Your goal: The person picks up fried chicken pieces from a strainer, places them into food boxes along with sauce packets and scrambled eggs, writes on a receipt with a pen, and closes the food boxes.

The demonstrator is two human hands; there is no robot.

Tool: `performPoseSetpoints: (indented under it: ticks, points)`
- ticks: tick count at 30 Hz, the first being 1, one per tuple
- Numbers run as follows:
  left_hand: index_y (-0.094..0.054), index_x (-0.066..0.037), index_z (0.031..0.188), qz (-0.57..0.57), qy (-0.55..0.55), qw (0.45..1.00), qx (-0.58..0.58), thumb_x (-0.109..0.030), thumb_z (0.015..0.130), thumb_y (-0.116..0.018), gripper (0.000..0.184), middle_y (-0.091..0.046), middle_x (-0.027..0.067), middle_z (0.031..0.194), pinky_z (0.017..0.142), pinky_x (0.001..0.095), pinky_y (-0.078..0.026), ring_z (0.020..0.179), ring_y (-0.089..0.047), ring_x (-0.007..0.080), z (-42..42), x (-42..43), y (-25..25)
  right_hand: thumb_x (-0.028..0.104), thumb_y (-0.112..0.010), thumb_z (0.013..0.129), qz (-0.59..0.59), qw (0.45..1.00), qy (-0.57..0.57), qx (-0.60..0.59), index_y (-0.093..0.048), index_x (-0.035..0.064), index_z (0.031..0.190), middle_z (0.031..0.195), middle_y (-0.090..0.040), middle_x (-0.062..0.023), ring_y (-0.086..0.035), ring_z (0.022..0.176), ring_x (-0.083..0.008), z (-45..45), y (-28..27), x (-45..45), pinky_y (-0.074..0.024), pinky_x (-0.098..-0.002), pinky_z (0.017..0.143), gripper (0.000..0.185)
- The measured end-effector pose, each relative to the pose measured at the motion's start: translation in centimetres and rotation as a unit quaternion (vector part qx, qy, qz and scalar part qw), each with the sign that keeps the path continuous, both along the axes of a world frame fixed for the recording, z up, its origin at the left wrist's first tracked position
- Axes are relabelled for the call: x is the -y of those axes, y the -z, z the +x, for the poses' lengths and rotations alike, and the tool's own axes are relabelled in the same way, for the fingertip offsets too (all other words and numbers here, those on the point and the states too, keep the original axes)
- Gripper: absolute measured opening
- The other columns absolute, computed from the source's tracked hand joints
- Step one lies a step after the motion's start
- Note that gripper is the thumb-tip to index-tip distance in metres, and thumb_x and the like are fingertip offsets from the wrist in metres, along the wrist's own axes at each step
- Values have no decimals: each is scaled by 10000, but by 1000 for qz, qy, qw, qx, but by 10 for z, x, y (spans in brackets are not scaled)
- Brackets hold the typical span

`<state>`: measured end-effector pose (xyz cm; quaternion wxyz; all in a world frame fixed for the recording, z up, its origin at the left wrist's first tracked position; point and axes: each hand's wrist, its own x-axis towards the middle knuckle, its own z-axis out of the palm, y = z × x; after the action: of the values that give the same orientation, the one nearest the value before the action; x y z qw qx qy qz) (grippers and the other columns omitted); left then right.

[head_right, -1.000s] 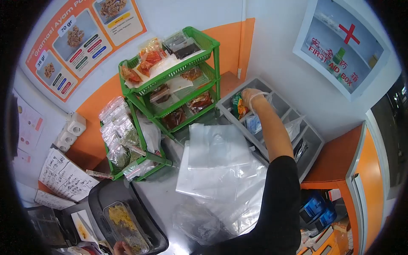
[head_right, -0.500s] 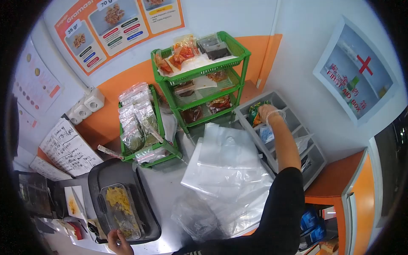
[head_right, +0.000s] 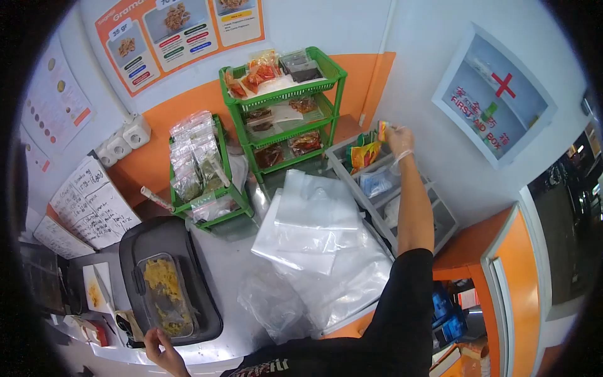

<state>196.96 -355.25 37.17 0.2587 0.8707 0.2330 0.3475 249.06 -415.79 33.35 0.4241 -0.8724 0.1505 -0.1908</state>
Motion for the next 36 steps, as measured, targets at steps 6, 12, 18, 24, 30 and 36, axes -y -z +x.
performPoseSetpoints:
  ticks: [6, 12, 18, 24, 30, 36]
  points:
    - [-675, 17, 1027, -234, 11, 960, 150, -46, 948, -680, 102, -669, 60, 867, 706, 290, -558, 768, -640, 154, -27, -9, 15, 173, -669, 958, 349, 886, -294, 83, -667, -21, 1119, 881, -682, -24, -616, 746, -95, -114, -118, -161, -478, -261, 642, 252]
    - [-554, -5, 1376, -375, 193, 898, 124, -67, 852, -787, 577, -674, 139, 1257, 826, 334, -578, 1070, -670, 188, -83, -27, -30, 145, -744, 873, 155, 756, -634, -41, -694, 38, 850, 803, -652, -14, -585, 727, -127, -356, -113, -452, -473, -309, 688, 120]
    - [-636, 14, 1253, -428, 41, 887, 170, -84, 907, -761, 381, -741, 83, 1088, 874, 302, -554, 969, -693, 143, -253, -117, 21, 131, -737, 904, 140, 544, -820, -110, -714, -5, 926, 857, -695, -62, -638, 775, -152, -587, -55, -671, -508, -304, 704, 140]
    - [-637, 36, 1203, -481, -98, 828, 272, -21, 931, -715, 288, -730, 63, 1015, 748, 269, -523, 880, -678, 116, -381, -221, 35, 128, -670, 988, 257, 474, -750, -384, -638, -30, 1137, 908, -693, -78, -641, 687, -114, -697, -19, -800, -529, -248, 602, 219]
    - [-707, 21, 1080, -409, -178, 870, 211, -101, 961, -695, 170, -739, 46, 911, 700, 245, -483, 796, -638, 91, -436, -382, 52, 107, -645, 1001, 319, 503, -714, -367, -567, -37, 1248, 1030, -695, -122, -672, 697, -138, -731, 25, -940, -573, -260, 618, 297]
    - [-736, 14, 1054, -296, -279, 911, 73, -97, 960, -693, 153, -747, 61, 898, 725, 266, -516, 778, -647, 100, -474, -571, 59, 19, -661, 940, 172, 647, -739, -70, -698, -8, 1021, 859, -712, -108, -704, 799, -202, -741, 56, -1104, -553, -319, 706, 94]
